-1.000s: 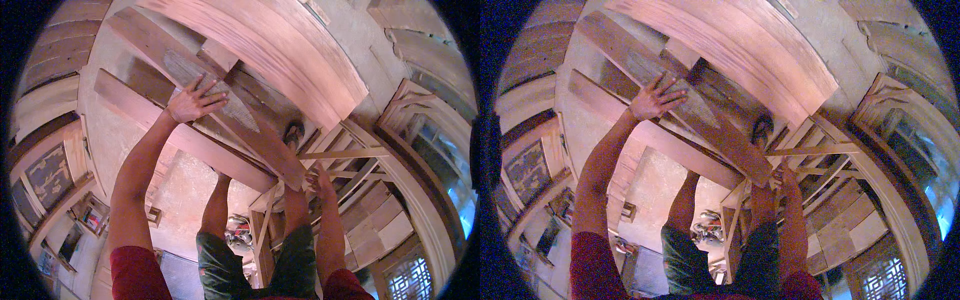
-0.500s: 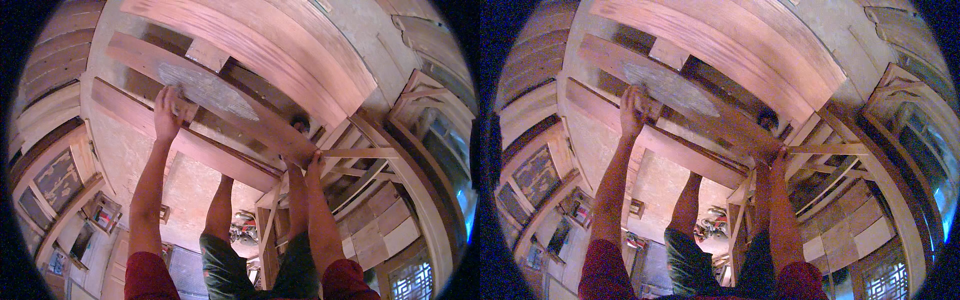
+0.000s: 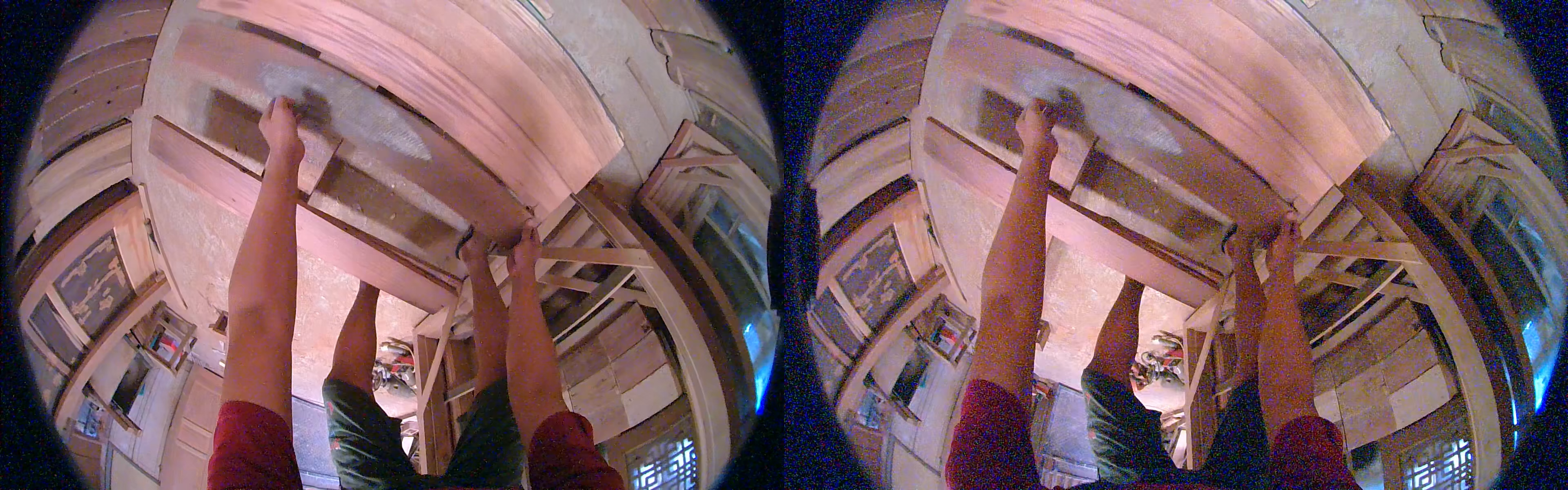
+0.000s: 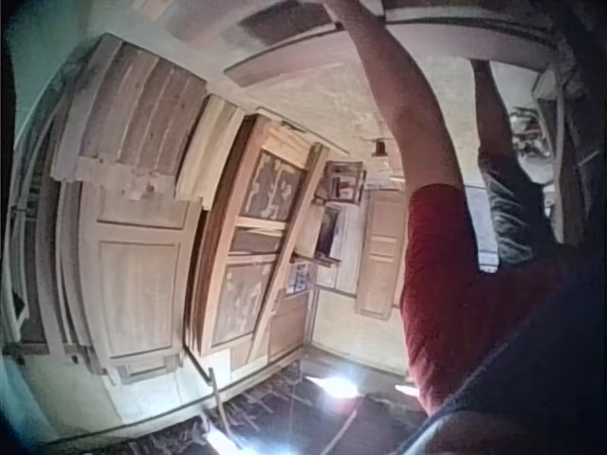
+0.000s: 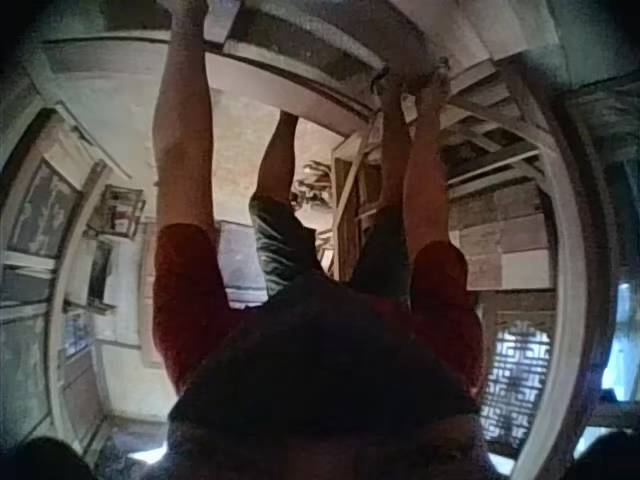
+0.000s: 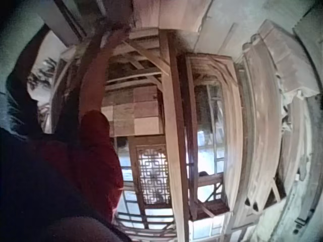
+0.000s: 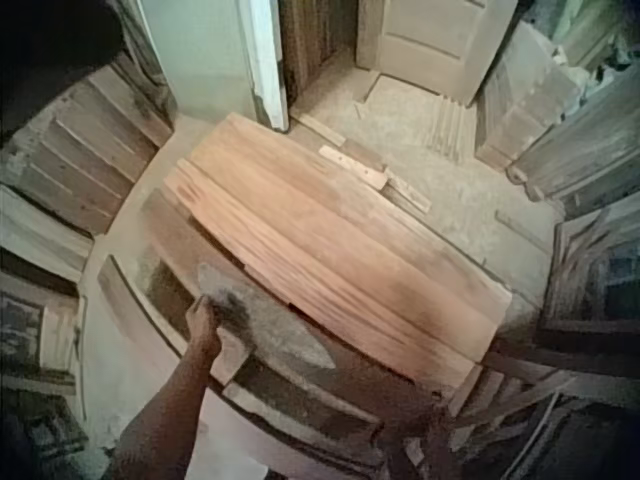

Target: The person uses a chisel to scrape a notch in a wood board and then picks up and stacks several other wood boards in a pile.

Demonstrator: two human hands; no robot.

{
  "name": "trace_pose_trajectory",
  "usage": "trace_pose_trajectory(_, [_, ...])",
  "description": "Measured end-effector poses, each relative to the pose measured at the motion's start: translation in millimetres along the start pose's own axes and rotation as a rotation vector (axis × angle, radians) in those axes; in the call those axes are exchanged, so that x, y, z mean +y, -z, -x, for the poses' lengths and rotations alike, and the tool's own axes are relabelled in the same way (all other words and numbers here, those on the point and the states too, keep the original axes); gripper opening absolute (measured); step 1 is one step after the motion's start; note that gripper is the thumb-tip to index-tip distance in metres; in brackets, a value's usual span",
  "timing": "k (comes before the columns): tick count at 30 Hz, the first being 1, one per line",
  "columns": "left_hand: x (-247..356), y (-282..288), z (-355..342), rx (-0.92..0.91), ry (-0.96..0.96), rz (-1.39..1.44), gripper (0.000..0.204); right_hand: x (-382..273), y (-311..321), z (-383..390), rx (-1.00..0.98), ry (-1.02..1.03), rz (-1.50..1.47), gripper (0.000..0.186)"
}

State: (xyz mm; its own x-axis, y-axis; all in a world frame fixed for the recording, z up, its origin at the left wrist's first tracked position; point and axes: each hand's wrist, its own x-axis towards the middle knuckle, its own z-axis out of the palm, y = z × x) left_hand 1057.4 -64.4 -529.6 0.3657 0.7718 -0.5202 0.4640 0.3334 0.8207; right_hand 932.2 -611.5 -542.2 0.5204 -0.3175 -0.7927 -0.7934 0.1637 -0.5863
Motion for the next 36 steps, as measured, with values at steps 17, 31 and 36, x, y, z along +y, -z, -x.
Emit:
trace_pose_trajectory(17, [-58.2,143.7,68.6,0.542,-0.103,-0.925,0.134,22.1,11.9,93.0,0.050,0.607,0.718,0.048])
trace_pose_trajectory(31, [-94.0,162.1,87.9,0.599,0.357,-0.841,0.154,94.1,-163.8,155.9,-0.745,0.386,1.332,0.077])
trace_pose_trajectory(36, [-126.5,172.8,77.9,0.621,0.299,-0.879,0.153,138.6,-144.0,140.9,-0.698,0.645,1.410,0.076])
